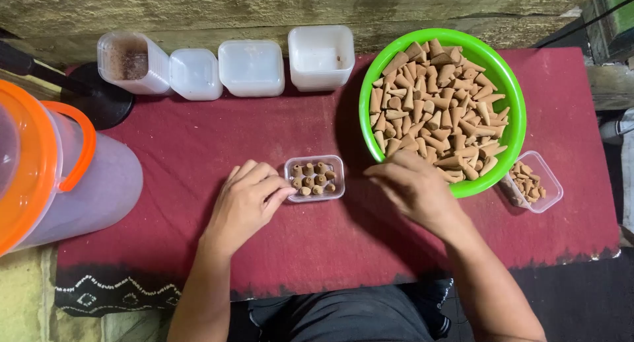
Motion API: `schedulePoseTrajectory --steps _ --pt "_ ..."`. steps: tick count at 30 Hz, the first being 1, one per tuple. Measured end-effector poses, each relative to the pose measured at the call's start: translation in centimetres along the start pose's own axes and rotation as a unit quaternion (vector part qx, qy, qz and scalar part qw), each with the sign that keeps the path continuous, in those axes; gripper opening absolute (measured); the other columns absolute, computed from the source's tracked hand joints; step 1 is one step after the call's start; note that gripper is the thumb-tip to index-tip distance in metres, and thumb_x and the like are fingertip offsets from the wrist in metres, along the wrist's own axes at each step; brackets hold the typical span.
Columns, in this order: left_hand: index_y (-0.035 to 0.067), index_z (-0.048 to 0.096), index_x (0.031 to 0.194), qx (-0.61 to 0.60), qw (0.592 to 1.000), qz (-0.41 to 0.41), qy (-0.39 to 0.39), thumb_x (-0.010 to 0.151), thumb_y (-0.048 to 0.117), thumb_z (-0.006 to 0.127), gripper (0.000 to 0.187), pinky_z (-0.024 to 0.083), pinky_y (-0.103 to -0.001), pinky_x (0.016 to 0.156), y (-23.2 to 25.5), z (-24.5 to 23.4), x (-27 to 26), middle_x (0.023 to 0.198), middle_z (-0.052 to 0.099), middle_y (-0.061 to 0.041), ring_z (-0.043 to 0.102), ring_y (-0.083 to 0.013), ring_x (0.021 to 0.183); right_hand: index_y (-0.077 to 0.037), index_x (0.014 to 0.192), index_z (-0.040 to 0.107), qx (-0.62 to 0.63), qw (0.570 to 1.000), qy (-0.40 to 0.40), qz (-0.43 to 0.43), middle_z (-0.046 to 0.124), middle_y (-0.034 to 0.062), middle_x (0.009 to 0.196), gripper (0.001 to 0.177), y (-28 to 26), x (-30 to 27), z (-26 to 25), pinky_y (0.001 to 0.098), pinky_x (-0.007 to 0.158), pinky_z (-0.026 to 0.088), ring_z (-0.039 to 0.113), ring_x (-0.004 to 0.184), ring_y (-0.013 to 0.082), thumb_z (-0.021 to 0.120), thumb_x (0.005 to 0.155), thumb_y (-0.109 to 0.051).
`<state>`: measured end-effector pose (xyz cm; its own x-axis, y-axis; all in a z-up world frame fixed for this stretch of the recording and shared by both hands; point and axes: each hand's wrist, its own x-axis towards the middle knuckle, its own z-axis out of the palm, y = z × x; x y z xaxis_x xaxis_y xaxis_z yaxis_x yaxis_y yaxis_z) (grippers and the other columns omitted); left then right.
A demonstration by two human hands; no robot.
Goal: Packing small incense cones from a large bowl into smaller plastic containers.
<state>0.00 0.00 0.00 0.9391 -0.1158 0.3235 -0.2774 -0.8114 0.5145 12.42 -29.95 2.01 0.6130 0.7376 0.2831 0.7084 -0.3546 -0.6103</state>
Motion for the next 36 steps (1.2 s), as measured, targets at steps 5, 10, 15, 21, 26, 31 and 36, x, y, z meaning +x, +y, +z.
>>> schedulePoseTrajectory --steps 5,10,15,21,26,31,36 --pt "0.018 0.067 0.08 0.007 1.0 0.009 0.005 0.097 0.026 0.069 0.018 0.046 -0.036 0.066 -0.1 0.0 0.5 0.074 0.057 0.0 0.06 -0.0231 0.074 -0.013 0.081 0.069 -0.093 0.994 0.054 0.008 0.058 0.0087 0.074 0.024 5.0 -3.6 -2.9 0.0463 0.07 0.051 0.062 0.074 0.0346 0.068 0.1 -0.029" --pt "0.02 0.068 0.105 0.007 1.0 0.0 0.005 0.1 0.01 0.059 0.015 0.048 -0.034 0.066 1.4 0.2 1.7 0.077 0.056 -0.001 0.064 -0.0234 0.074 -0.016 0.091 0.07 -0.234 0.958 0.164 0.023 0.062 0.0075 0.104 0.022 7.2 -6.3 -5.4 0.0441 0.086 0.05 0.06 0.094 0.0321 0.078 0.099 -0.035" --pt "0.017 0.071 0.105 -0.02 0.998 0.046 0.023 0.096 0.006 0.058 0.019 0.049 -0.037 0.066 3.8 0.5 4.1 0.085 0.063 -0.003 0.066 -0.0271 0.078 -0.014 0.123 0.072 -0.176 0.973 0.124 0.084 0.065 0.0155 0.115 0.031 7.5 -7.2 -7.0 0.0502 0.094 0.05 0.064 0.109 0.0391 0.075 0.095 -0.027" --pt "0.012 0.07 0.103 -0.037 0.993 0.113 0.012 0.092 0.007 0.064 0.014 0.05 -0.039 0.067 6.1 4.3 6.9 0.087 0.065 -0.007 0.067 -0.0301 0.081 -0.016 0.129 0.07 -0.194 0.972 0.097 0.089 0.068 0.0097 0.117 0.043 8.7 -7.5 -7.2 0.0465 0.092 0.05 0.064 0.113 0.0342 0.078 0.089 -0.03" --pt "0.015 0.068 0.098 0.007 0.985 0.171 -0.004 0.098 0.015 0.06 0.008 0.047 -0.039 0.068 8.1 7.7 11.0 0.086 0.061 -0.004 0.063 -0.0279 0.081 -0.018 0.114 0.071 -0.208 0.965 0.131 0.088 0.067 0.0055 0.109 0.027 11.0 -7.6 -7.0 0.0432 0.085 0.049 0.064 0.104 0.032 0.079 0.091 -0.029" --pt "0.018 0.066 0.104 0.066 0.975 0.214 -0.002 0.096 0.021 0.063 0.009 0.046 -0.041 0.074 9.4 12.6 15.3 0.097 0.059 -0.005 0.061 -0.0287 0.089 -0.02 0.113 0.071 -0.276 0.938 0.183 0.1 0.065 0.0042 0.113 0.02 11.0 -6.8 -8.0 0.0408 0.084 0.046 0.063 0.108 0.0292 0.077 0.095 -0.023" --pt "0.019 0.067 0.108 0.069 0.976 0.19 -0.076 0.1 0.028 0.058 0.015 0.044 -0.039 0.076 11.0 14.4 16.9 0.104 0.06 -0.003 0.057 -0.0259 0.095 -0.017 0.107 0.072 -0.182 0.958 0.21 0.077 0.067 0.0071 0.109 0.013 10.3 -7.2 -8.0 0.0449 0.085 0.05 0.064 0.102 0.0337 0.075 0.094 -0.017"
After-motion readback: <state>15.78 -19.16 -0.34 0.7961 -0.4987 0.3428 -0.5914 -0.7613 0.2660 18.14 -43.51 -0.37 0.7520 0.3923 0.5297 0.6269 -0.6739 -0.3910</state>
